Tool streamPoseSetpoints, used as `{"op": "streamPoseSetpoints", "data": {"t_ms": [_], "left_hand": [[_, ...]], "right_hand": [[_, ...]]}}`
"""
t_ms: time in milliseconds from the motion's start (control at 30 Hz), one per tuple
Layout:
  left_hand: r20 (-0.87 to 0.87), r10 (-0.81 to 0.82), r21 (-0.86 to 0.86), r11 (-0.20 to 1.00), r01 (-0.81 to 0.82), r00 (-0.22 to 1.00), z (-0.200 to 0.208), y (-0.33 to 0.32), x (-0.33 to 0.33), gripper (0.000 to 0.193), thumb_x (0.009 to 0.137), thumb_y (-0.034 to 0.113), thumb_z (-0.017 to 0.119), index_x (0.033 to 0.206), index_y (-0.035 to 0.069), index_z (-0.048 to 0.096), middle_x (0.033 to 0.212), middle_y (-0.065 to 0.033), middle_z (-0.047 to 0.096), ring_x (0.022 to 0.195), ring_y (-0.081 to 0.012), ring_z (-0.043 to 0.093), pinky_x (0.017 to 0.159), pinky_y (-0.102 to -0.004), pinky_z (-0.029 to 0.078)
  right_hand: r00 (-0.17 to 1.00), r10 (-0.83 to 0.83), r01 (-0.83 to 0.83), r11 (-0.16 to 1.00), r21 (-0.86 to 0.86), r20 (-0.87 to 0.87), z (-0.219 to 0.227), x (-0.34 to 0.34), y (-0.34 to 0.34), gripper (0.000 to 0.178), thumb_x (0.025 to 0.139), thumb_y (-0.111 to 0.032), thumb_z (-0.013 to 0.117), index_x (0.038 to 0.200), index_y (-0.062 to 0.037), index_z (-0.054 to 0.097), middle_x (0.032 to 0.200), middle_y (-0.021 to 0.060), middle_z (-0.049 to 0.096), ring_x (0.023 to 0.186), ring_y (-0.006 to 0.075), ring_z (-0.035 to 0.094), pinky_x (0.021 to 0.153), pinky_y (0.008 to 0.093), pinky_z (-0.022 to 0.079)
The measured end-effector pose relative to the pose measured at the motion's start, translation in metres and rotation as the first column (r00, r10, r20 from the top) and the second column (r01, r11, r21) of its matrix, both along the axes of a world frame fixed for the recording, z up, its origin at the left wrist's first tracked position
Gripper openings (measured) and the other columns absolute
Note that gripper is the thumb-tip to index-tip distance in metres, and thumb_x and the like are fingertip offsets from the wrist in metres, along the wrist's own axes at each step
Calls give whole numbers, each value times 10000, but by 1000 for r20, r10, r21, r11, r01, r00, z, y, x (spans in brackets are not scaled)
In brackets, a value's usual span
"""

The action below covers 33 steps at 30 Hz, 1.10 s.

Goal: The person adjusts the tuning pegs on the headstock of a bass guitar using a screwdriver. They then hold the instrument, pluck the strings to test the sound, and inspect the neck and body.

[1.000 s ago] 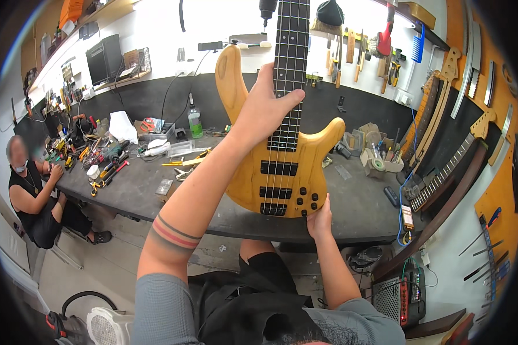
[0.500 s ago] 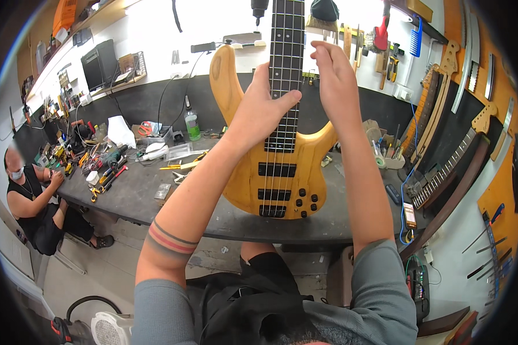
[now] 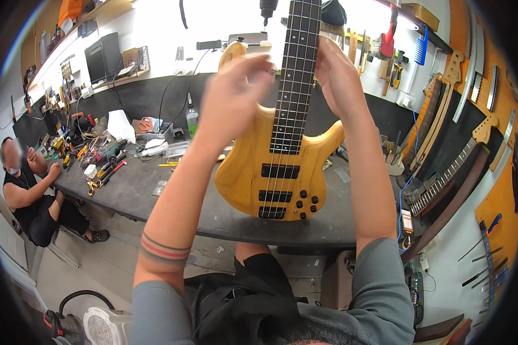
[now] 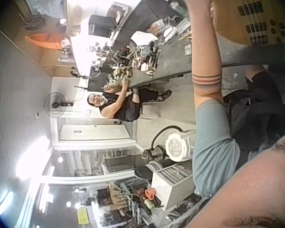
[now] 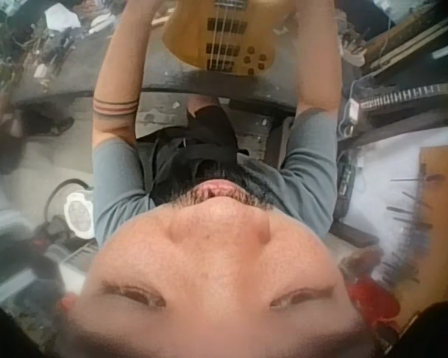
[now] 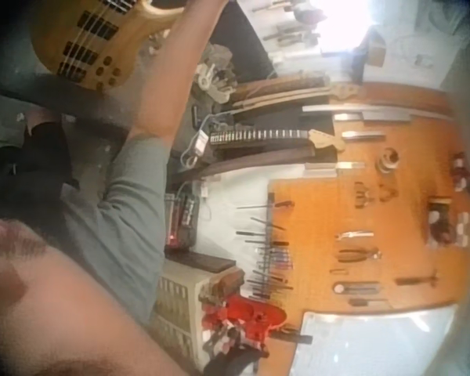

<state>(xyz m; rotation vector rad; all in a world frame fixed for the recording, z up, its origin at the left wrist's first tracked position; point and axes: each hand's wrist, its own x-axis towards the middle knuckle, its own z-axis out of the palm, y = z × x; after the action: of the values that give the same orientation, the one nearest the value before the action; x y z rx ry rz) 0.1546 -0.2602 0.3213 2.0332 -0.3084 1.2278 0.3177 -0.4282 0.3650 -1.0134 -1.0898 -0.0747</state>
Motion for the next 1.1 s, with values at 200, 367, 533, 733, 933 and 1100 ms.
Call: {"op": "streamPoseSetpoints", "data": {"t_ms": [200,367,533,733,933,1100], "left_hand": [[293,-140,-524,804,281,946,-49,41,14,451,1083,208,702,1449,-22,576,1352,-104,700,1175,-149,680,1019,-352,552],[-94,-461,-446,812,377,882,-132,32,13,503,1045,211,765,1451,-26,589,1364,-81,710,1162,-143,695,1042,-330,544],[-352,-503,-547,795,262,789,-176,56,-15,555,972,265,850,1410,-19,663,1287,-66,758,1172,-139,688,1057,-333,532],[-372,-486,-621,763,177,791,-253,83,-30,630,911,344,910,1393,0,693,1282,-68,772,1186,-161,696,1066,-351,527],[-491,-579,-709,700,87,651,-330,73,-34,346,1002,109,813,1321,13,722,1203,-29,790,1090,-104,703,996,-300,550],[-453,-517,-685,724,88,727,-337,54,-31,364,1012,97,801,1348,17,687,1231,-23,775,1094,-102,699,1012,-295,547]], "right_hand": [[898,416,-435,888,-150,-141,26,11,13,625,1094,-514,602,1505,-43,593,1299,180,767,1098,302,781,899,476,637],[978,185,-198,969,-149,-97,6,-10,24,530,1079,-480,706,1368,-38,661,994,98,775,881,217,805,792,342,685],[970,206,-227,957,-182,-128,-18,-16,21,540,1066,-503,721,1302,-20,674,965,85,763,860,190,793,775,337,686],[968,200,-227,956,-185,-151,-36,-22,22,524,1076,-493,710,1279,-11,673,973,89,767,864,189,796,739,318,679],[986,126,-146,970,-195,-109,-56,-28,19,531,1086,-529,679,1252,-25,669,952,104,771,868,206,803,741,320,676],[998,20,-29,988,-151,-62,-74,-18,20,542,1093,-560,651,1177,-25,675,940,114,765,805,178,771,706,304,658]]}}
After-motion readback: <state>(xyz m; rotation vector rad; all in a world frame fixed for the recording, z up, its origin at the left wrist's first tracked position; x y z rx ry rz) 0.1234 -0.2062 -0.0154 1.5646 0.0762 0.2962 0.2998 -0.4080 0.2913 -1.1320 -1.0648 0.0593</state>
